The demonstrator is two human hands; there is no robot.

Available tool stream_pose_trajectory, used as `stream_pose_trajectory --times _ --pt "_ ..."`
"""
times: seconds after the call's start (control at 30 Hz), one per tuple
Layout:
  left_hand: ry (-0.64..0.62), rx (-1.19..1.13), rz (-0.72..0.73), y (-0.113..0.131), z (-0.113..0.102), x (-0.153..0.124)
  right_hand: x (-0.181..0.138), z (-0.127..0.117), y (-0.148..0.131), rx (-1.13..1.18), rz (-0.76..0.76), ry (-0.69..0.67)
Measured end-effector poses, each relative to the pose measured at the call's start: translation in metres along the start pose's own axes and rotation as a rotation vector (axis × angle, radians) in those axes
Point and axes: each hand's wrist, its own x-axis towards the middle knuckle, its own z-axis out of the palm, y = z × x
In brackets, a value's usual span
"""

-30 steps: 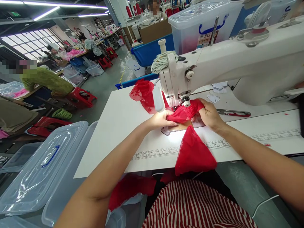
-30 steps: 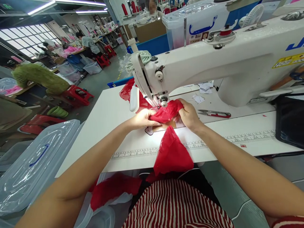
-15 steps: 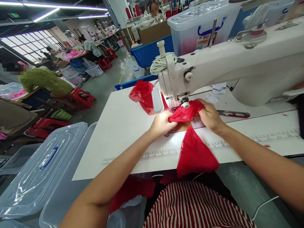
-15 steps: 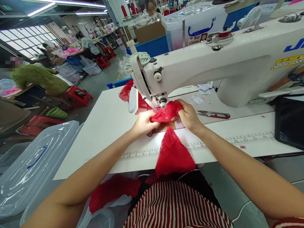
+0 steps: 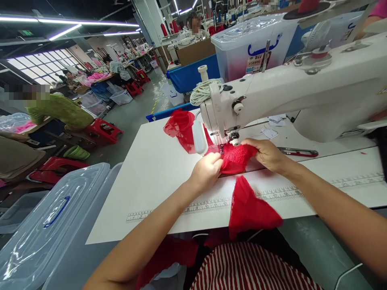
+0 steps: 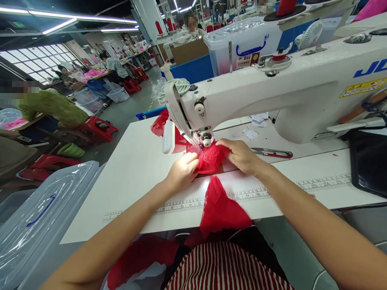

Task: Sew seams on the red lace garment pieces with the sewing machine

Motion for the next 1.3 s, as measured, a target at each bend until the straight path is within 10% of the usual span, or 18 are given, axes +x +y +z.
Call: stream_pose_trajectory --times 0.2,0.57,1.3 --pt "0.024 0.136 0.126 0.0 0.007 -0.003 -0.005 -0.003 0.002 -0.226 -0.193 -0.291" --pt "-0.034 0.243 0.156 0.008 -0.005 -0.007 -0.005 0.013 -0.002 -0.661 -0.469 -0.239" --pt "-0.158 0.32 0.205 0.0 -0.015 -0.019 -0.011 0.022 -0.005 -0.818 -0.285 -0.235"
